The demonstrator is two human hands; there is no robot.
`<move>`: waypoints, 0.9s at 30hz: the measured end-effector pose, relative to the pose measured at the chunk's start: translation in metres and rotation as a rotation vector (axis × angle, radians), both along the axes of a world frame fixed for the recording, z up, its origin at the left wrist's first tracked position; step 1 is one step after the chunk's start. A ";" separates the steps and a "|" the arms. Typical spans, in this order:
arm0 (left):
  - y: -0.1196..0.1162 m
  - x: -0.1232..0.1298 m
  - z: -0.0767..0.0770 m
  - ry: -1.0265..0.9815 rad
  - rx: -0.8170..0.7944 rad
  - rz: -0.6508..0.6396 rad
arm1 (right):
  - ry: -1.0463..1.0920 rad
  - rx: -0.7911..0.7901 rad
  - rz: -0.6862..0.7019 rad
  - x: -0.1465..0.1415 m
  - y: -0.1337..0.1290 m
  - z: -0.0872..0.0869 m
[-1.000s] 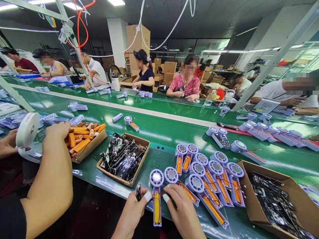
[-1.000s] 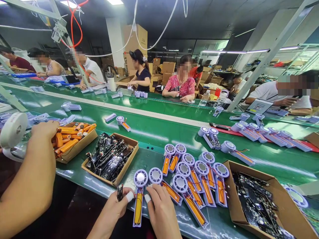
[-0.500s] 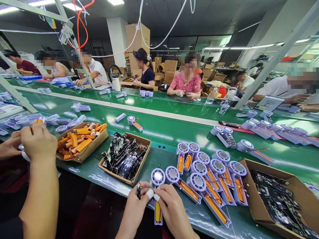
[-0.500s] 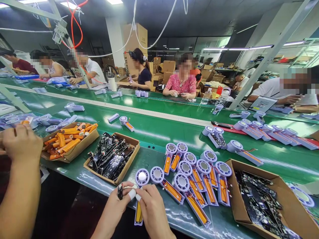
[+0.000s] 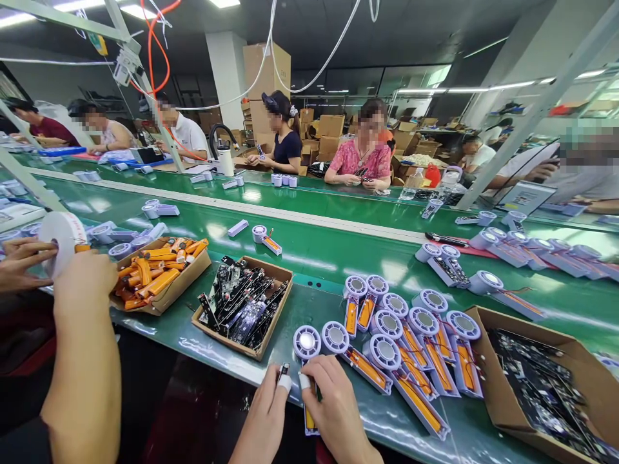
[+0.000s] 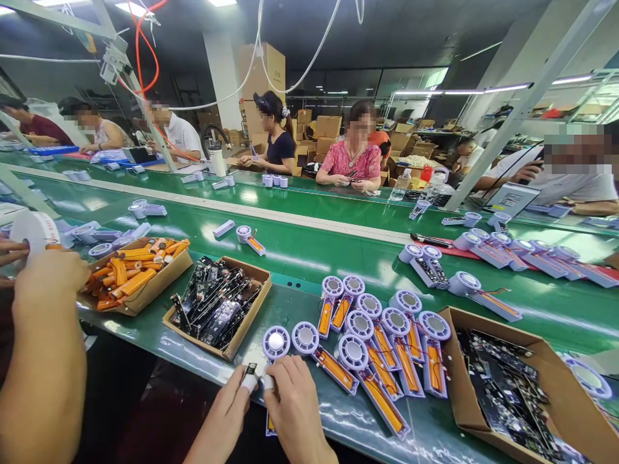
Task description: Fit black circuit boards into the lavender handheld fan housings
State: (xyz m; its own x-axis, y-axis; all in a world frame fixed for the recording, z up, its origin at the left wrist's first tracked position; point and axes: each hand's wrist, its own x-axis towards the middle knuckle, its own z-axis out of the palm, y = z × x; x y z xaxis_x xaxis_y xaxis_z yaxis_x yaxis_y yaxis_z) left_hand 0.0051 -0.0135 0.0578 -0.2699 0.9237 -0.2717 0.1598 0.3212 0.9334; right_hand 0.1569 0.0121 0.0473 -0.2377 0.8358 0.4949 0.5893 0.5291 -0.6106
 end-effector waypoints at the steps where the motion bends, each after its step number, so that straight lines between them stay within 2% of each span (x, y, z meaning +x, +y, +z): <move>1: 0.000 0.002 0.000 0.033 0.005 -0.007 | -0.009 0.003 -0.015 -0.001 -0.001 0.001; 7: 0.004 0.010 0.003 0.139 0.149 -0.182 | -0.088 -0.031 -0.058 -0.006 -0.002 0.006; 12: 0.002 0.007 -0.003 0.284 0.200 -0.207 | -0.160 -0.056 -0.070 -0.007 -0.001 0.008; 16: -0.005 0.015 -0.004 0.500 0.252 -0.338 | -0.237 -0.032 -0.094 -0.011 -0.003 0.008; 19: 0.000 0.010 0.008 0.703 0.322 -0.414 | -0.306 -0.016 -0.129 -0.014 -0.004 0.008; 21: 0.015 -0.016 0.028 0.831 0.345 -0.437 | -0.308 -0.038 -0.112 -0.012 -0.003 0.008; 22: 0.027 -0.037 0.041 0.839 0.329 -0.610 | -0.285 -0.063 -0.076 -0.010 -0.002 0.008; 25: 0.069 -0.116 0.081 0.907 0.312 -0.654 | -0.158 -0.177 0.075 0.000 0.004 0.009; 27: 0.092 -0.163 0.098 0.965 0.270 -0.738 | -0.075 -0.247 0.137 0.008 0.008 0.010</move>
